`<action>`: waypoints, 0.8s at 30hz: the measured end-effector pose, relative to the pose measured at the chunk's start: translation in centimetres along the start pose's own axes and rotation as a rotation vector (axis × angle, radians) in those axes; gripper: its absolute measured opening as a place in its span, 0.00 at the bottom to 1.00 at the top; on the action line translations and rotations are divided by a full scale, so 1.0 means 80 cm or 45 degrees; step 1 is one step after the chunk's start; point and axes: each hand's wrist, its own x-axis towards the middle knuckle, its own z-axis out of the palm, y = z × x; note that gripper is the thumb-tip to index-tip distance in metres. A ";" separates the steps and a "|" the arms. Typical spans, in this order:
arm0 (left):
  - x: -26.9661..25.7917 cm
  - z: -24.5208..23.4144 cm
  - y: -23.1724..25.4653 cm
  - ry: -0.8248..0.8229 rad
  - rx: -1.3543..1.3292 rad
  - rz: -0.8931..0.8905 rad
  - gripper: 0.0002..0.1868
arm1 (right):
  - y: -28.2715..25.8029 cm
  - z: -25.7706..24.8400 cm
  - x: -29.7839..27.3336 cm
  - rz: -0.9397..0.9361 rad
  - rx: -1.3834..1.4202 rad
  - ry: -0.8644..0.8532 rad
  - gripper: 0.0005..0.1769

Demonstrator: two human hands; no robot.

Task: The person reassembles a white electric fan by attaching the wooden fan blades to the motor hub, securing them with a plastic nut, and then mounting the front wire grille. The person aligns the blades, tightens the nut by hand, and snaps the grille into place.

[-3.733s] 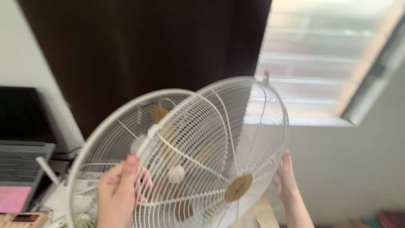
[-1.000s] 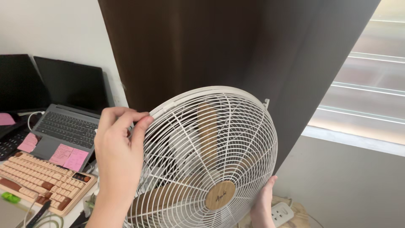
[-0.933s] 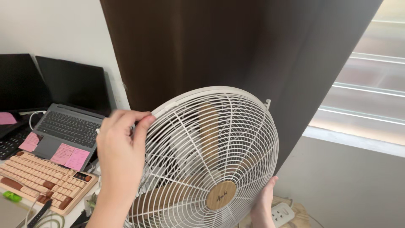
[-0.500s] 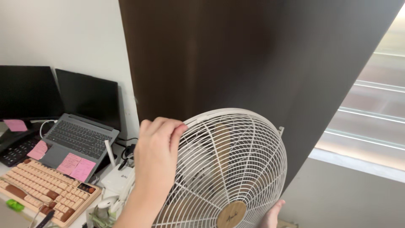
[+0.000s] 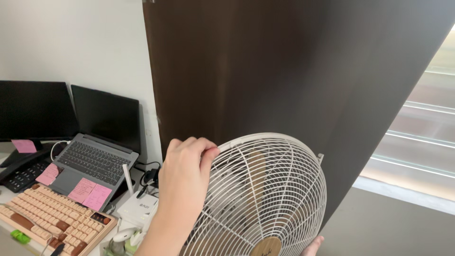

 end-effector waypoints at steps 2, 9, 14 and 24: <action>0.001 -0.002 0.002 -0.072 0.029 -0.054 0.08 | 0.000 -0.005 -0.003 -0.002 -0.010 0.009 0.48; 0.004 0.009 0.007 0.010 0.195 0.169 0.10 | -0.004 -0.005 0.002 -0.017 0.006 0.019 0.49; 0.007 0.006 0.000 -0.006 0.224 0.178 0.10 | -0.002 0.003 0.005 -0.028 0.004 0.018 0.49; 0.016 0.003 -0.010 -0.108 0.262 0.190 0.10 | -0.002 0.014 0.009 -0.047 -0.007 0.025 0.50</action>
